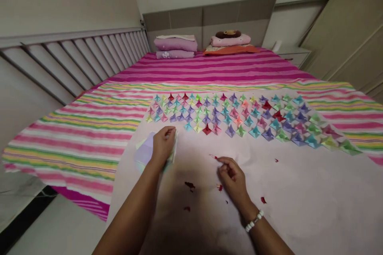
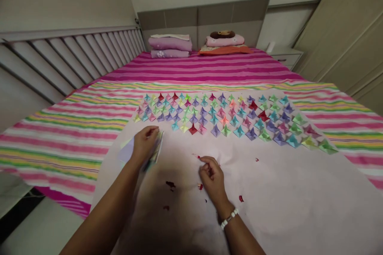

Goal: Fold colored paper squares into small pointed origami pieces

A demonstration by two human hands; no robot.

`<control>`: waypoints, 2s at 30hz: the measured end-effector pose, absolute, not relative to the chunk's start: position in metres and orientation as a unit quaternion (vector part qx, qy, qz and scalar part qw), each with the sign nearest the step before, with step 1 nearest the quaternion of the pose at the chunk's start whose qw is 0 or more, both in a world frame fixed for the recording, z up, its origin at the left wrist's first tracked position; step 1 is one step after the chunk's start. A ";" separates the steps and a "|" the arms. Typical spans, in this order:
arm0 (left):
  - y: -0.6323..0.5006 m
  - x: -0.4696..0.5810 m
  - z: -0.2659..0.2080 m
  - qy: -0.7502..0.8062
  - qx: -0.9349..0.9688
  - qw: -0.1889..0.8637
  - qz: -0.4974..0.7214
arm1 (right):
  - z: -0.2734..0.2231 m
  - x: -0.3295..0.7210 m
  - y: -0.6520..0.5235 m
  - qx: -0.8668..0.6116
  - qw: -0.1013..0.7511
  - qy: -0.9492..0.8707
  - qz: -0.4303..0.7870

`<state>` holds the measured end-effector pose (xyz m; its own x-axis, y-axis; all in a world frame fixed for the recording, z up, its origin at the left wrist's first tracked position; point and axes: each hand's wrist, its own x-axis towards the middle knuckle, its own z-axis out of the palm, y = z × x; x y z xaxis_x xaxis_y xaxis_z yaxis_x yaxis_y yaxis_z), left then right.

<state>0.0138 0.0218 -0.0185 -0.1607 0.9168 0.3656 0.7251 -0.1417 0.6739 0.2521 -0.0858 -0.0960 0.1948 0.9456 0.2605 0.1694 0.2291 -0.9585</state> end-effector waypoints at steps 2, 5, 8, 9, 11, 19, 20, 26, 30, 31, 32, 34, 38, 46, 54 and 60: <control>0.004 -0.010 -0.022 0.649 0.619 0.111 0.428 | -0.097 0.252 -0.086 -0.521 0.572 -0.537 0.336; -0.023 -0.039 -0.035 0.650 0.604 0.093 0.450 | -0.096 0.252 -0.085 -0.520 0.573 -0.541 0.329; -0.045 -0.051 -0.049 0.627 0.650 0.093 0.419 | -0.095 0.252 -0.085 -0.519 0.571 -0.547 0.324; -0.049 -0.051 -0.053 0.625 0.663 0.088 0.403 | -0.095 0.252 -0.085 -0.521 0.570 -0.548 0.321; -0.055 -0.047 -0.058 0.633 0.677 0.080 0.368 | -0.094 0.252 -0.085 -0.526 0.569 -0.548 0.315; -0.047 -0.044 -0.055 0.657 0.688 0.083 0.297 | -0.094 0.252 -0.085 -0.530 0.565 -0.556 0.301; -0.043 -0.048 -0.052 0.660 0.682 0.078 0.305 | -0.094 0.252 -0.085 -0.530 0.564 -0.558 0.298; -0.007 -0.060 -0.038 0.641 0.732 0.040 0.227 | -0.093 0.252 -0.084 -0.530 0.562 -0.566 0.290; 0.019 -0.049 -0.035 0.647 0.748 0.064 0.129 | -0.093 0.252 -0.083 -0.528 0.565 -0.569 0.282; 0.024 -0.045 -0.036 0.646 0.750 0.068 0.123 | -0.092 0.252 -0.083 -0.526 0.566 -0.570 0.279; 0.028 -0.042 -0.037 0.645 0.751 0.071 0.120 | -0.092 0.252 -0.083 -0.525 0.567 -0.571 0.277; 0.035 -0.038 -0.040 0.643 0.754 0.075 0.111 | -0.091 0.252 -0.083 -0.524 0.565 -0.575 0.275; 0.038 -0.035 -0.044 0.641 0.757 0.076 0.100 | -0.092 0.252 -0.084 -0.526 0.561 -0.577 0.273; 0.026 -0.039 -0.044 0.631 0.767 0.069 0.092 | -0.096 0.252 -0.083 -0.521 0.566 -0.576 0.276; 0.031 -0.036 -0.043 0.645 0.754 0.063 0.110 | -0.091 0.252 -0.084 -0.528 0.561 -0.575 0.276; 0.045 -0.026 -0.044 0.661 0.738 0.062 0.119 | -0.091 0.252 -0.084 -0.529 0.559 -0.575 0.275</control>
<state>-0.0263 0.0446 -0.0441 0.0983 0.9908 0.0931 0.9613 -0.1187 0.2488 0.2518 -0.0837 -0.0906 0.1858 0.9172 0.3524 0.3008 0.2883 -0.9091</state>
